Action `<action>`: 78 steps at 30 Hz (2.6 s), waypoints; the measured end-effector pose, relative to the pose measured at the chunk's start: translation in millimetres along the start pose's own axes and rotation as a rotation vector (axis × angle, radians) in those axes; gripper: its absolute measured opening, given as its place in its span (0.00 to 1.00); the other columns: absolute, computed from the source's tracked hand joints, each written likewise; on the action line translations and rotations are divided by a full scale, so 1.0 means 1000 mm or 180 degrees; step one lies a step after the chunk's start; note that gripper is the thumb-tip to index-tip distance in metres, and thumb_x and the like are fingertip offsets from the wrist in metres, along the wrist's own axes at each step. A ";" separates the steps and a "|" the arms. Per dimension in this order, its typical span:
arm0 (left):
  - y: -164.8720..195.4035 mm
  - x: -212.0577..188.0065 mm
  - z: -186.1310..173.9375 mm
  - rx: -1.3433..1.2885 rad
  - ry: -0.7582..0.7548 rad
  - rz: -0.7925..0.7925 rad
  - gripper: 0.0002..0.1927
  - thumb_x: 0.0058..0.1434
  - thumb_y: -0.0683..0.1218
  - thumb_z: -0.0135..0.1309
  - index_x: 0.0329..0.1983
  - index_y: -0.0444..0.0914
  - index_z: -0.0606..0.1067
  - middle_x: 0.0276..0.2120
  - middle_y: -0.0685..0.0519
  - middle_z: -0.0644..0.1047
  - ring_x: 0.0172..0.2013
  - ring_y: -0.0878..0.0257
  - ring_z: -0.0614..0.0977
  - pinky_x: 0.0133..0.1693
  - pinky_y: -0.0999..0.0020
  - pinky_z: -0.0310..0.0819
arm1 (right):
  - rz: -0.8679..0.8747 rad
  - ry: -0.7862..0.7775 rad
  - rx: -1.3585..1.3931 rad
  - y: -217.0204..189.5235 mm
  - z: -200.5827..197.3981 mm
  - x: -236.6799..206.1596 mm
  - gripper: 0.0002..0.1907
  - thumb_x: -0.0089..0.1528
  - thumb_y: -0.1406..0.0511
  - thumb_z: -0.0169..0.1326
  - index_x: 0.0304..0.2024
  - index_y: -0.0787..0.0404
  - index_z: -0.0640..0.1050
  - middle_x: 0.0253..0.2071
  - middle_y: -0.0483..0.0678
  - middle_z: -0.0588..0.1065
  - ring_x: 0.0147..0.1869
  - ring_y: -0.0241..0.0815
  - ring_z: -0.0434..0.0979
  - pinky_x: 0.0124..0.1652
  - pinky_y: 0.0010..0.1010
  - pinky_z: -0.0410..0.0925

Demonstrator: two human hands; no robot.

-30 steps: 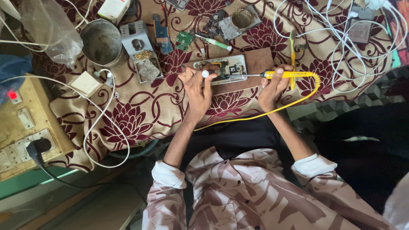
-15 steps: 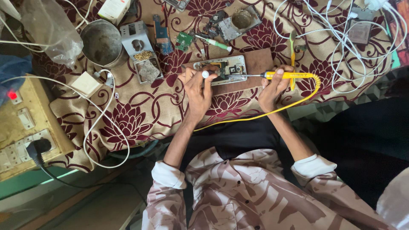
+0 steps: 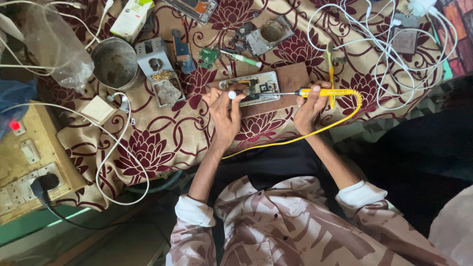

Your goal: The person is soldering a circuit board using a soldering iron and solder wire. They hold the board steady with one hand while applying heat and solder with the other, working on specific points on the board.

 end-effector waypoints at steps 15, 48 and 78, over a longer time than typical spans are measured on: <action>0.012 0.005 -0.007 -0.0092 0.0072 0.0103 0.07 0.70 0.45 0.54 0.40 0.37 0.80 0.29 0.49 0.76 0.34 0.57 0.68 0.45 0.61 0.55 | -0.0307 -0.0084 -0.0097 0.005 -0.008 -0.004 0.12 0.77 0.57 0.40 0.45 0.57 0.61 0.32 0.42 0.61 0.28 0.31 0.59 0.29 0.22 0.56; -0.023 -0.001 -0.005 -0.0073 -0.0013 0.0014 0.09 0.71 0.46 0.53 0.42 0.38 0.82 0.28 0.53 0.77 0.32 0.60 0.66 0.43 0.61 0.53 | -0.0164 0.0188 0.0238 0.034 -0.003 -0.004 0.12 0.77 0.57 0.42 0.54 0.58 0.63 0.39 0.41 0.62 0.35 0.28 0.59 0.33 0.20 0.57; 0.032 0.020 -0.013 -0.0426 -0.0052 -0.0246 0.08 0.70 0.43 0.52 0.45 0.37 0.81 0.27 0.51 0.75 0.33 0.59 0.64 0.42 0.63 0.56 | -0.0129 -0.0049 0.0234 -0.024 0.006 0.004 0.09 0.77 0.60 0.40 0.46 0.58 0.61 0.35 0.43 0.61 0.32 0.31 0.59 0.31 0.21 0.57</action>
Point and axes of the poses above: each hand's wrist, its own x-axis towards the middle knuckle, its own z-axis out of the palm, y = z × x, the point moved 6 cm from there along x, towards the middle knuckle
